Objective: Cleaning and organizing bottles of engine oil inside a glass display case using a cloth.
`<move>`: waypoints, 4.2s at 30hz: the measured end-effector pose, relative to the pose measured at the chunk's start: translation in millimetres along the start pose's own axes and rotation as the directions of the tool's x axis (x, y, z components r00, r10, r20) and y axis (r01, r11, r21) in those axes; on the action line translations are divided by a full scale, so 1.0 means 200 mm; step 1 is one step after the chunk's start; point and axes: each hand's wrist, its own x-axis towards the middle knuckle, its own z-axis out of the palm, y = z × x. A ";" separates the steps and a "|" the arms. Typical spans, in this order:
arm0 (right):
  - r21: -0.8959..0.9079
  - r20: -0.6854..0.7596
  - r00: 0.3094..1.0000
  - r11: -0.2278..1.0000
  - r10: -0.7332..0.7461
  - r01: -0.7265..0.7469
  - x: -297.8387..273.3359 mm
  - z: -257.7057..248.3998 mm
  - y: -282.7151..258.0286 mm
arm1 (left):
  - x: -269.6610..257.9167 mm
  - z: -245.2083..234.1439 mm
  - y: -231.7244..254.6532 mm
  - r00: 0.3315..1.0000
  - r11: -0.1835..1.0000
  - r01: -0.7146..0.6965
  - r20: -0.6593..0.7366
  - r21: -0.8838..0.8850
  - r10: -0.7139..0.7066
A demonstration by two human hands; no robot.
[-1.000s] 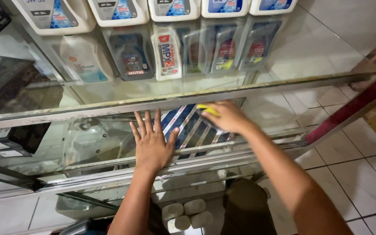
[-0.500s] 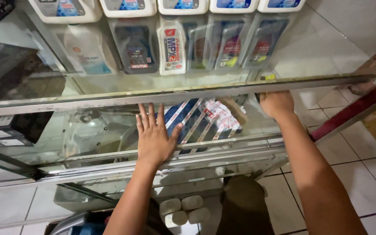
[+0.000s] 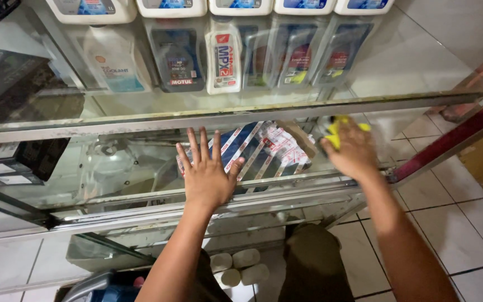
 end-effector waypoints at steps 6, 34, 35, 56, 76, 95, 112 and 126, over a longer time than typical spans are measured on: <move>0.051 -0.047 0.957 0.956 -0.287 0.289 -0.02 0.08 -0.55 | 0.00 0.00 0.00 1.000 1.000 0.009 0.013 0.000 -0.009; -0.003 0.056 0.995 0.996 0.086 -0.086 0.44 0.28 0.39 | -0.05 -0.02 -0.04 0.993 0.990 -0.057 -0.107 -0.126 0.044; 0.011 0.047 0.995 0.996 0.086 -0.087 0.40 0.22 0.33 | -0.07 -0.05 -0.05 0.986 0.994 -0.033 -0.165 -0.102 0.016; 0.152 0.086 0.856 0.856 -0.510 0.494 -0.15 -0.09 -1.05 | -0.16 -0.16 -0.57 0.988 0.991 0.129 -0.091 0.043 -0.125; 0.245 0.299 0.694 0.755 -0.655 0.607 0.03 -0.10 -0.59 | -0.10 0.05 -0.71 0.950 0.983 0.176 -0.269 0.052 -0.156; -0.039 -0.066 0.873 0.875 -0.483 0.482 0.03 0.13 -0.18 | -0.09 0.15 -0.77 0.941 0.975 0.211 -0.284 0.073 -0.183; -0.084 -0.056 0.944 0.944 -0.324 0.319 0.05 0.16 -0.39 | -0.20 -0.17 -0.54 0.940 0.979 0.178 -0.278 -0.100 -0.199; -0.042 0.048 0.678 0.676 -0.734 0.735 0.05 0.03 -1.02 | -0.24 -0.18 -0.68 0.882 0.975 0.200 -0.415 -0.098 -0.223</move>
